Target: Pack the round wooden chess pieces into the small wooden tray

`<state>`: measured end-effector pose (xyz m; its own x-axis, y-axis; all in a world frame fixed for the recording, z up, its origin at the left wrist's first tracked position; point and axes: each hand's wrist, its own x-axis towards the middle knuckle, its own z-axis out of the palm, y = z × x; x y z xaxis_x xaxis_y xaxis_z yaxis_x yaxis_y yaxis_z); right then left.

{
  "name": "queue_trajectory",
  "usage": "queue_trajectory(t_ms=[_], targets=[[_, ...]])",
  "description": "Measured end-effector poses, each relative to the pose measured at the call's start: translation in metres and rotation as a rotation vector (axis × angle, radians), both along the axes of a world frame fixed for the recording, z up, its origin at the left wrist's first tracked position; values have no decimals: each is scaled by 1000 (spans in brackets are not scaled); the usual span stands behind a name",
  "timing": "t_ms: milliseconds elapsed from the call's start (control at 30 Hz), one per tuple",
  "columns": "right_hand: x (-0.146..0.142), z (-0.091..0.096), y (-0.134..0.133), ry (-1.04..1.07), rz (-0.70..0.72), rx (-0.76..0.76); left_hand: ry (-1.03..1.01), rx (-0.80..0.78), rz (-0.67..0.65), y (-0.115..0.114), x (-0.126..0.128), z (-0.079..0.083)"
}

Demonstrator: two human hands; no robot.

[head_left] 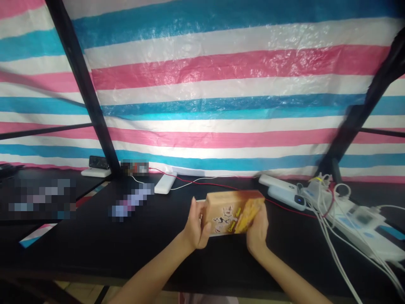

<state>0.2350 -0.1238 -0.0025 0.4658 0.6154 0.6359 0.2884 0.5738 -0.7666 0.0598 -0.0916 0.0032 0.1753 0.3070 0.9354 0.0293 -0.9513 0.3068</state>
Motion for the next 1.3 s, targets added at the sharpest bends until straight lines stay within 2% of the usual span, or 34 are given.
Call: queue_trajectory(t_ms=[67, 133, 300, 433, 533, 667, 833, 900, 1033, 1133, 1300], targets=[[3, 11, 6, 27, -5, -162, -31, -215, -108, -3, 3, 9], [5, 17, 12, 33, 16, -261, -41, -427, -136, -4, 5, 21], [7, 16, 22, -53, 107, -423, 45, -828, 22, 3, -3, 40], [10, 14, 26, -138, 233, -520, 41, -971, 135, 19, -15, 38], [14, 13, 30, -146, 259, -560, 175, -992, 232, 26, -19, 32], [18, 7, 38, -196, 258, -586, 324, -949, 331, 22, -18, 27], [18, -1, 46, -383, 228, -606, 427, -815, 687, 17, -24, 32], [18, -2, 48, -430, 223, -621, 497, -829, 757, 20, -28, 36], [20, -2, 53, -435, 273, -658, 655, -925, 756, 26, -33, 41], [21, -2, 54, -438, 301, -676, 795, -964, 732, 28, -33, 38], [22, 0, 52, -514, 275, -679, 932, -828, 718, 33, -30, 24]])
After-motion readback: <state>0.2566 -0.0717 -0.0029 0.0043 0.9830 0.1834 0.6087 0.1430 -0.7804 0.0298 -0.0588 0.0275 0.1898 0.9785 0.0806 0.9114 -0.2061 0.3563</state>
